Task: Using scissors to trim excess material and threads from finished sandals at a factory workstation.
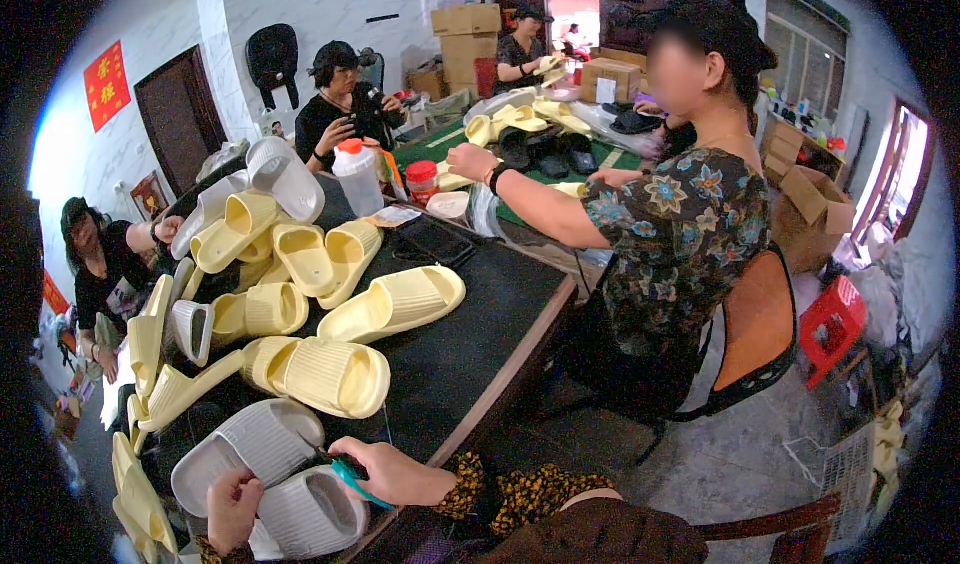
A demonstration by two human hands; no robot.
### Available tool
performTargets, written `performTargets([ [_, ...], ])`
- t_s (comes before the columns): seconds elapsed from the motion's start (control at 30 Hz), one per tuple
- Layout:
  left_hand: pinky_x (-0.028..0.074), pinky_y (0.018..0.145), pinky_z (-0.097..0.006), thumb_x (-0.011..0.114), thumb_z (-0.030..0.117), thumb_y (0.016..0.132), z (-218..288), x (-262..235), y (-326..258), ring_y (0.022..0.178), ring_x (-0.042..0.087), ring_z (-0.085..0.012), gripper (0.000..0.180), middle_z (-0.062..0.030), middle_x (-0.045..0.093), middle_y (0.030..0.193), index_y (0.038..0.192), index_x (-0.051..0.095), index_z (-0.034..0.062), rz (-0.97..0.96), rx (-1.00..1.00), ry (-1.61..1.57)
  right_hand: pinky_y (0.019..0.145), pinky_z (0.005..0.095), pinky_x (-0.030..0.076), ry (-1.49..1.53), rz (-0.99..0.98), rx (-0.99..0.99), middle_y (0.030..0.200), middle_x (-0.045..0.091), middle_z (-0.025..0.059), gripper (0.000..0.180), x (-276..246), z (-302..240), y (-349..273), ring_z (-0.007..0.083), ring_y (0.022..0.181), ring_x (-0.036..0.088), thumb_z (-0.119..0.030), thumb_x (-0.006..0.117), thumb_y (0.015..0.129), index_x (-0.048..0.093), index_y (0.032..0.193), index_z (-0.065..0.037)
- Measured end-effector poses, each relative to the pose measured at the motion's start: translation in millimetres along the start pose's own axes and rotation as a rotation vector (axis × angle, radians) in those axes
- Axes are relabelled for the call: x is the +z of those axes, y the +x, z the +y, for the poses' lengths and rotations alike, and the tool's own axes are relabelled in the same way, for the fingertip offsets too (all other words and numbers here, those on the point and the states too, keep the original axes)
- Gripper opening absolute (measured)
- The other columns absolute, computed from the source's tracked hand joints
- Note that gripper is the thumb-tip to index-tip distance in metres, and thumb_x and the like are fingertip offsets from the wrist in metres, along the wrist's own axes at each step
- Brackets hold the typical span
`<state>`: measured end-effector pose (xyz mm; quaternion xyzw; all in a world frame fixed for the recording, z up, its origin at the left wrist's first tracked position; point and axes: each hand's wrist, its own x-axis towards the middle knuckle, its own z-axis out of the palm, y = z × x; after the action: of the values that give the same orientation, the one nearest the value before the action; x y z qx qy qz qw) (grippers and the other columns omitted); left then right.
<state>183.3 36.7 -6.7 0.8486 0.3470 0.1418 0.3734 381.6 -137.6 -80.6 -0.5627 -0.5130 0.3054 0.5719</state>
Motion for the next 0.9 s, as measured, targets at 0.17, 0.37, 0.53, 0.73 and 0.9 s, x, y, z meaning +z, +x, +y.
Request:
performTargets([
  [0.17, 0.044, 0.055, -0.028, 0.055, 0.014, 0.082, -1, 1, -2, 0.060, 0.054, -0.0131, 0.020, -0.0074, 0.055, 0.063, 0.085, 0.061, -0.0048, -0.001, 0.124, 0.129, 0.065, 0.0334, 0.048, -0.032, 0.007, 0.008, 0.079, 0.061, 0.0177, 0.043, 0, 2, 5, 0.0250, 0.070, 0.062, -0.009, 0.067, 0.077, 0.047, 0.114, 0.000],
  [0.37, 0.044, 0.061, -0.026, 0.052, 0.013, 0.082, 12, -5, 0, 0.068, 0.055, -0.0117, 0.023, -0.0047, 0.060, 0.073, 0.094, 0.061, -0.0040, -0.223, -0.137, -0.049, 0.064, 0.0355, 0.047, -0.023, 0.038, -0.054, 0.079, 0.060, 0.0186, 0.044, 2, 9, 4, 0.0285, 0.070, 0.061, -0.010, 0.067, 0.077, 0.046, 0.115, 0.000],
  [0.53, 0.043, 0.067, -0.022, 0.049, 0.006, 0.080, 11, 22, -3, 0.076, 0.054, -0.0101, 0.031, -0.0046, 0.061, 0.088, 0.106, 0.057, -0.0076, -0.134, -0.169, -0.589, 0.065, 0.0357, 0.047, -0.026, 0.000, -0.007, 0.080, 0.060, 0.0192, 0.044, 1, 4, 5, 0.0291, 0.071, 0.060, -0.010, 0.067, 0.077, 0.046, 0.115, 0.000],
  [0.73, 0.041, 0.064, -0.022, 0.051, 0.007, 0.081, 4, 33, -10, 0.069, 0.052, -0.0102, 0.020, -0.0018, 0.060, 0.080, 0.094, 0.060, -0.0051, 0.033, -0.275, -0.786, 0.070, 0.0303, 0.050, -0.068, 0.014, -0.045, 0.085, 0.063, 0.0173, 0.042, 5, 8, 4, 0.0224, 0.077, 0.064, -0.013, 0.067, 0.080, 0.047, 0.115, 0.000],
  [0.9, 0.038, 0.056, -0.026, 0.054, 0.014, 0.081, 8, 30, -3, 0.064, 0.048, -0.0090, 0.020, -0.0025, 0.051, 0.064, 0.071, 0.054, -0.0040, 0.058, -0.251, -0.485, 0.069, 0.0321, 0.050, -0.107, 0.034, -0.036, 0.084, 0.062, 0.0175, 0.040, 0, 1, 3, 0.0226, 0.075, 0.065, -0.012, 0.066, 0.080, 0.048, 0.114, 0.000],
])
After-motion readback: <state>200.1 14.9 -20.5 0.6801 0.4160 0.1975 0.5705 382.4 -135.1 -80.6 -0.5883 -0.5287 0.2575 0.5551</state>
